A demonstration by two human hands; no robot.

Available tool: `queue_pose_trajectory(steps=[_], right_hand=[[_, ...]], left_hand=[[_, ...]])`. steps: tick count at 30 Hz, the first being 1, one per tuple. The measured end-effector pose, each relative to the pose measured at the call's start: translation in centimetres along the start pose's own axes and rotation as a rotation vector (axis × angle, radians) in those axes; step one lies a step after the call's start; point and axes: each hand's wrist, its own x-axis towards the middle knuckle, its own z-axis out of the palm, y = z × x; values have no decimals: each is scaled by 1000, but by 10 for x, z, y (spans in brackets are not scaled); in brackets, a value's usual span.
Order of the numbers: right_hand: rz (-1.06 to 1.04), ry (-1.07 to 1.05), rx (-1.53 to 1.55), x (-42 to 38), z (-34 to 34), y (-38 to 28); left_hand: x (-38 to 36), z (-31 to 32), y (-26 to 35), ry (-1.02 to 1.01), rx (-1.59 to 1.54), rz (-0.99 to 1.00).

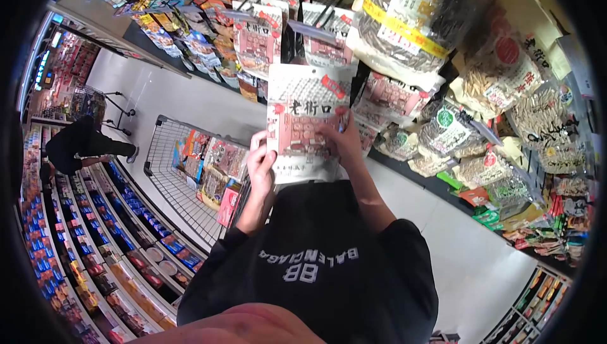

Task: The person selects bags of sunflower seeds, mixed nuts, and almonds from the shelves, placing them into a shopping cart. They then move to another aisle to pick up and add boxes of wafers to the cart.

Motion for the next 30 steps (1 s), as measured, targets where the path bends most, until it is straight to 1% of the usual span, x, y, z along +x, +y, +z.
queue_pose_trajectory(steps=[2,4,5,7,8,9,10,11,12,13,14,15,17,19,21,22,24,25,26,28,29,30], right_hand=[[-34,36,-27,-1,10,-6],[-65,97,-70,1,22,-12],[-53,113,-119,2,19,-11],[-167,151,-178,8,22,-10],[-226,167,-209,12,22,-9],[-230,205,-320,16,19,-11],[-223,213,-291,21,18,-12],[-214,221,-263,24,16,-12],[-203,230,-237,28,14,-11],[-204,218,-228,32,9,-9],[-205,206,-218,35,3,-7],[-269,216,-267,42,-2,-2],[-354,252,-332,48,-8,2],[-369,239,-289,55,-13,2],[-391,251,-236,60,-5,-3],[-411,264,-242,62,1,-5],[-449,303,-246,68,5,-5],[-448,294,-276,72,4,-5],[-393,304,-271,77,-3,-2],[-446,290,-310,86,2,-3],[-478,232,-265,91,7,-4],[-520,198,-304,97,11,-5]], left_hand=[[8,-6,-7,-16,-8,-35],[16,-6,-14,14,-50,-61],[20,-11,-18,4,6,-99],[28,-14,-29,4,78,-159],[32,-15,-35,-10,150,-130],[37,-17,-39,-52,188,-146],[43,-18,-42,-92,225,-163],[50,-17,-45,-103,318,-113],[59,-17,-61,-87,272,-67],[73,-13,-69,-12,198,-66],[94,-6,-41,17,141,-36],[115,-3,-54,11,26,26],[152,24,-13,33,-406,-157],[185,51,-1,28,-375,-95],[209,71,5,-83,-774,-360],[214,78,5,-93,-784,-345],[217,82,5,-53,-759,-377],[216,79,5,-25,-785,-401],[213,74,5,-32,-845,-378],[216,61,13,-135,-954,-385],[218,56,18,-130,-1004,-390],[223,48,23,-213,-977,-357]])
